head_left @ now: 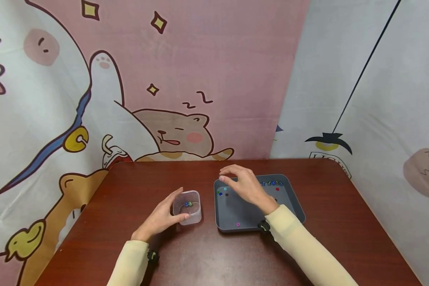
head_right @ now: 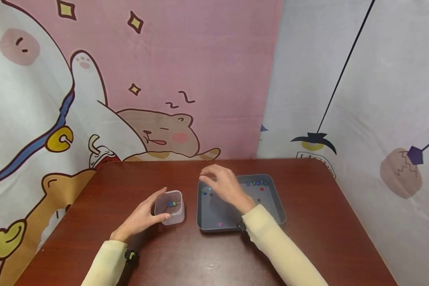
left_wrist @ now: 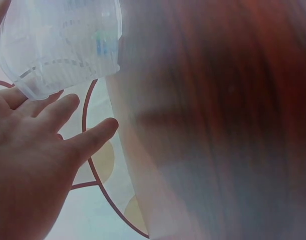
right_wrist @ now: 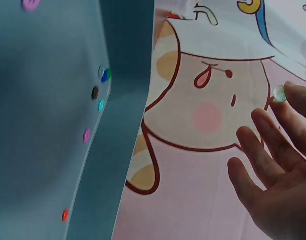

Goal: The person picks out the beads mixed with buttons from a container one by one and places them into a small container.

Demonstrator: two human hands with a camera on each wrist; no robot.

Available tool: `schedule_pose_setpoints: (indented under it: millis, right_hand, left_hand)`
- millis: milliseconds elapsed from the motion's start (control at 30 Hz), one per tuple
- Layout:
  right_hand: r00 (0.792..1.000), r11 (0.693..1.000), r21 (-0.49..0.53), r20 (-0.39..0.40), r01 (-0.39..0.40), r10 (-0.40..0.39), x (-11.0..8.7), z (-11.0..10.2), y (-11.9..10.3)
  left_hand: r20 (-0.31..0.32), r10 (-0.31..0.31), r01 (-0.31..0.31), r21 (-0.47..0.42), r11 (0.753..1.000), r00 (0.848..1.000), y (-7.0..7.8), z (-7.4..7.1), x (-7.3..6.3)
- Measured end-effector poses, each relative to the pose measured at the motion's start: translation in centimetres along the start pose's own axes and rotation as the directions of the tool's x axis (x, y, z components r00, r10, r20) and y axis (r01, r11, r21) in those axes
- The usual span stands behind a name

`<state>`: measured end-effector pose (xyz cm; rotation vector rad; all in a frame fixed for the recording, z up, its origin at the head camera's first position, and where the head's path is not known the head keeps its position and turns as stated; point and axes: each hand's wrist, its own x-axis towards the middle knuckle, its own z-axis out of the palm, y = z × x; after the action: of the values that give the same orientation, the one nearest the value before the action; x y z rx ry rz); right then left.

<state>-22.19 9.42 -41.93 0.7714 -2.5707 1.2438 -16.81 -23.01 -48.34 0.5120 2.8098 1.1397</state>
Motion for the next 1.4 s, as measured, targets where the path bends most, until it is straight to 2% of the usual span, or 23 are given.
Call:
schedule_pose_setpoints:
  millis: [300, 633, 967, 1167, 1400]
  right_hand:
    - [0.999, 0.998, 0.068, -0.035, 0.016, -0.013, -0.9, 1.1, -1.1]
    - [0.999, 0.99, 0.137, -0.036, 0.023, -0.018, -1.5, 3.2, -2.3]
    - [0.999, 0.992, 0.12, 0.011, 0.032, -0.033, -1.2, 5.0, -3.4]
    - [0.997, 0.996, 0.088, 0.064, 0.035, -0.041, -1.1, 6.3, -3.2]
    - [0.995, 0.998, 0.024, 0.081, 0.063, -0.065, -0.9, 7.5, -2.8]
  left_hand:
    - [0.002, 0.002, -0.002, -0.005, 1.0, 1.0, 0.0, 0.0, 0.0]
    - [0.003, -0.003, 0.003, -0.007, 1.0, 1.0, 0.1, 0.0, 0.1]
    - [0.005, -0.004, 0.004, -0.006, 1.0, 1.0, 0.1, -0.1, 0.0]
    - [0.006, -0.005, 0.005, -0.001, 1.0, 1.0, 0.1, -0.1, 0.0]
    - [0.008, 0.005, -0.005, -0.014, 1.0, 1.0, 0.1, -0.1, 0.0]
